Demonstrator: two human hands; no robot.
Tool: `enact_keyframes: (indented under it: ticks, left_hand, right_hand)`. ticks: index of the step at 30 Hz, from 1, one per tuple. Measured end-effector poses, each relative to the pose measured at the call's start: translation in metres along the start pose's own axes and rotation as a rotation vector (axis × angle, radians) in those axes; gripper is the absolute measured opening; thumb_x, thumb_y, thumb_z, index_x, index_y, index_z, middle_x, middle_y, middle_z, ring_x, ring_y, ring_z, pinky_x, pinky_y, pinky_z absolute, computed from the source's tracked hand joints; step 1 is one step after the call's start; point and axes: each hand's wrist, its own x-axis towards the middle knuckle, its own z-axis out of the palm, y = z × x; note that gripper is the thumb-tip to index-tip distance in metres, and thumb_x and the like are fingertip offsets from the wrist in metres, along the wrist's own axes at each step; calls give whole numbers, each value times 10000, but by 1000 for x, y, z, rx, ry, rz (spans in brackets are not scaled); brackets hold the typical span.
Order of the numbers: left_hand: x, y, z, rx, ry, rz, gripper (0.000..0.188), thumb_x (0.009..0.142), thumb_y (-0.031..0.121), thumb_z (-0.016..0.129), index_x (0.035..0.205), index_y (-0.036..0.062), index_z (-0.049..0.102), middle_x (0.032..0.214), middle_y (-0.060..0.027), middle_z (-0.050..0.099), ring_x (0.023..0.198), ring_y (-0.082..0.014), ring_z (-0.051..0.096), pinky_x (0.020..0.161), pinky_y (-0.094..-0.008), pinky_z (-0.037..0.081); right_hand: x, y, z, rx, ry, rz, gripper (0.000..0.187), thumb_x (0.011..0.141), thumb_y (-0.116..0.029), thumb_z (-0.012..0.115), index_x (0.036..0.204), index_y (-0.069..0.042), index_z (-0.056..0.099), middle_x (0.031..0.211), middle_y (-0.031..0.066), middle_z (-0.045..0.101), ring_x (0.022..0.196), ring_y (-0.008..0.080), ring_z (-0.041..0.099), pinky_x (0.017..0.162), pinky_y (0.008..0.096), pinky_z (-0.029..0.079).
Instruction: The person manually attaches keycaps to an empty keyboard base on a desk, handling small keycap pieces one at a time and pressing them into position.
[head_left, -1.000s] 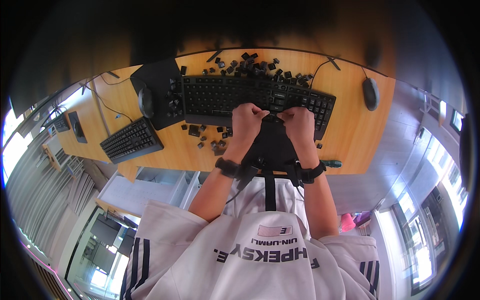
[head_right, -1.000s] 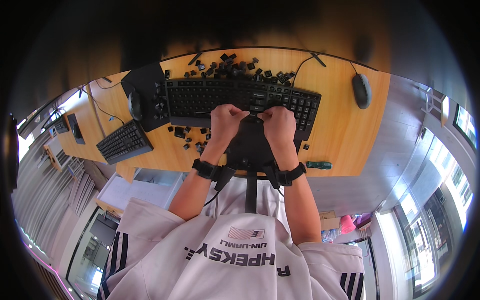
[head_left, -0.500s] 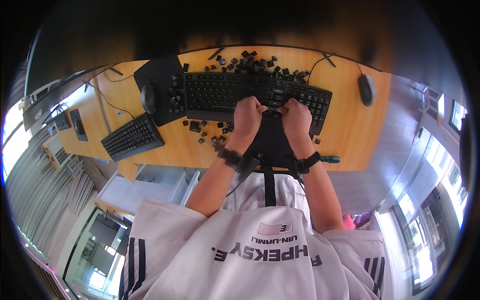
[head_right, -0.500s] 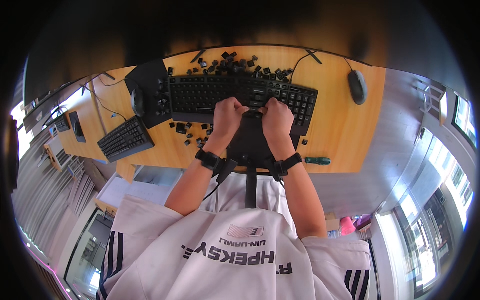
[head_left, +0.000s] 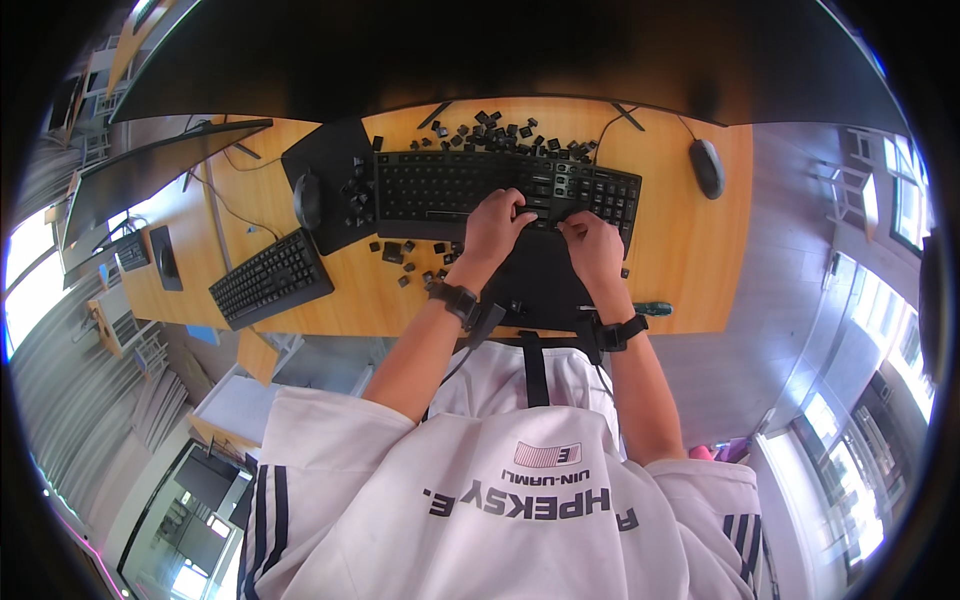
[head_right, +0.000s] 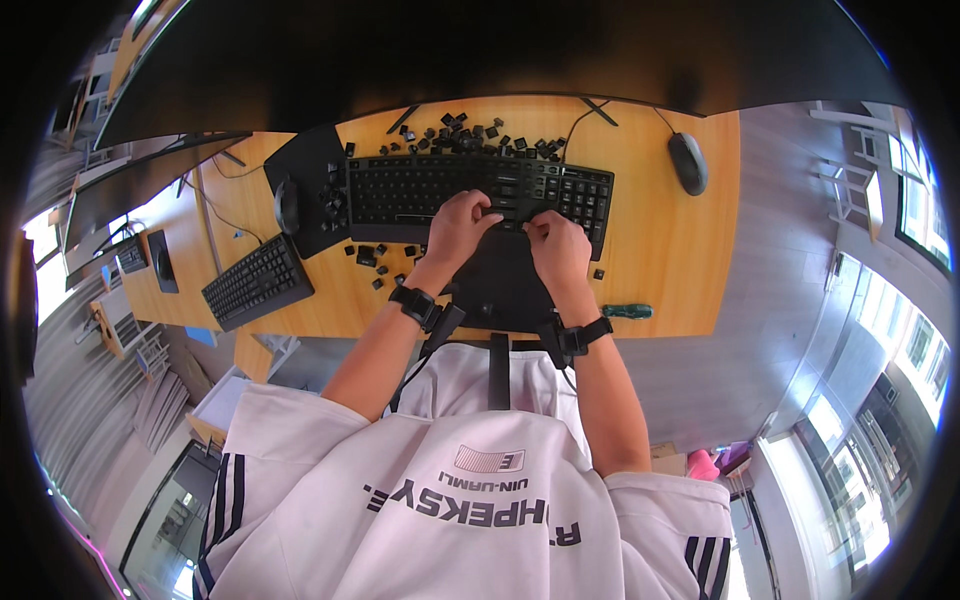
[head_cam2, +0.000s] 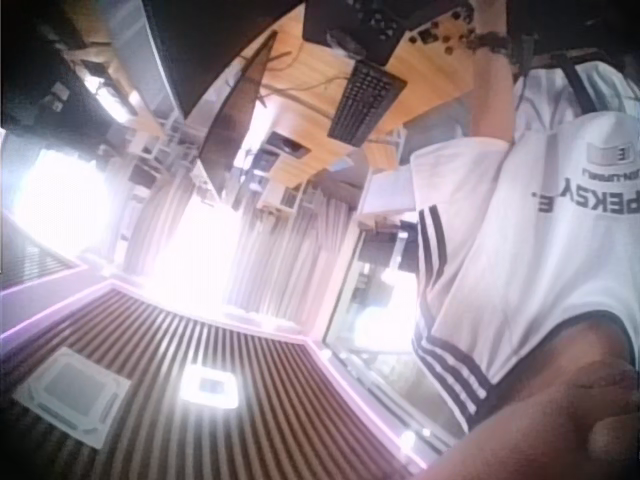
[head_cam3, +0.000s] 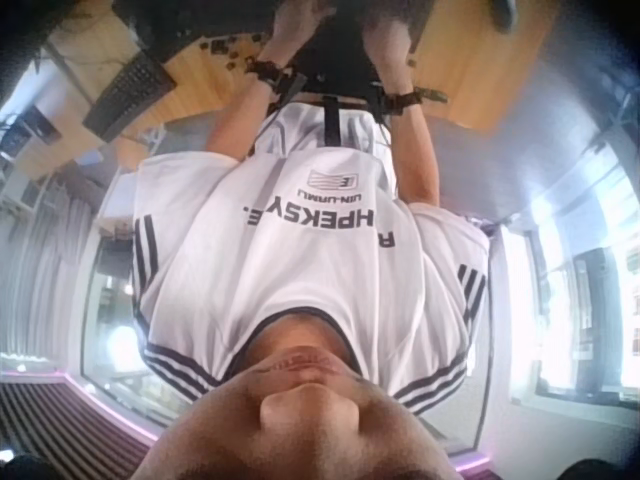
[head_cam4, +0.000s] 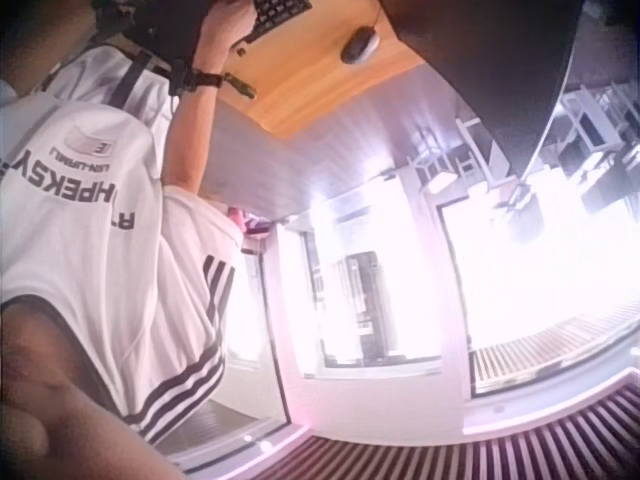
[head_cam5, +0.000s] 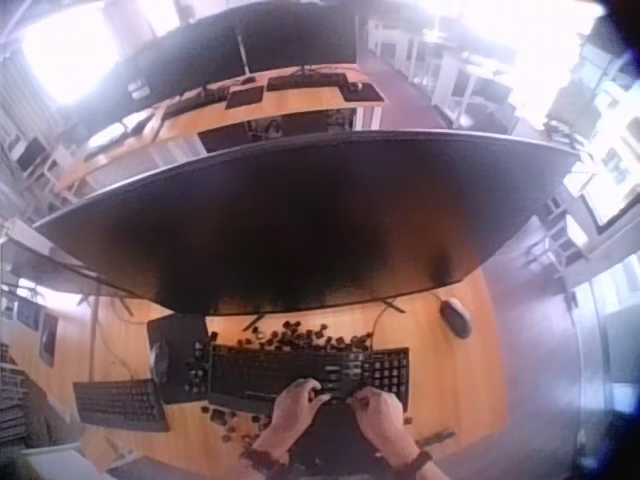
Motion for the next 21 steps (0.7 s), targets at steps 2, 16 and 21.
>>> enact_keyframes:
  ticks: [2, 16, 21]
  left_hand:
    - [4, -1, 7, -16, 30, -139, 317, 740, 210, 817, 896, 25, 612, 705, -93, 576, 645, -250, 586, 602, -355, 484]
    - [-81, -9, -9, -92, -24, -108, 176, 867, 182, 692, 920, 26, 629, 776, -110, 667, 707, -248, 649, 641, -345, 510]
    - [-171, -24, 2, -48, -65, -180, 149, 881, 142, 671, 946, 12, 635, 764, -98, 666, 679, -207, 645, 641, -315, 509]
  right_hand:
    - [-9, 2, -3, 12, 6, 2, 139, 821, -193, 706, 855, -58, 699, 756, 107, 699, 736, 312, 672, 656, 382, 524]
    - [-84, 67, -16, 85, -239, -60, 175, 782, -152, 714, 941, -79, 704, 808, 85, 712, 779, 282, 682, 692, 362, 532]
    - [-101, 60, 6, -67, -446, -335, 330, 723, -234, 776, 1006, -96, 678, 929, 59, 686, 867, 260, 672, 747, 375, 532]
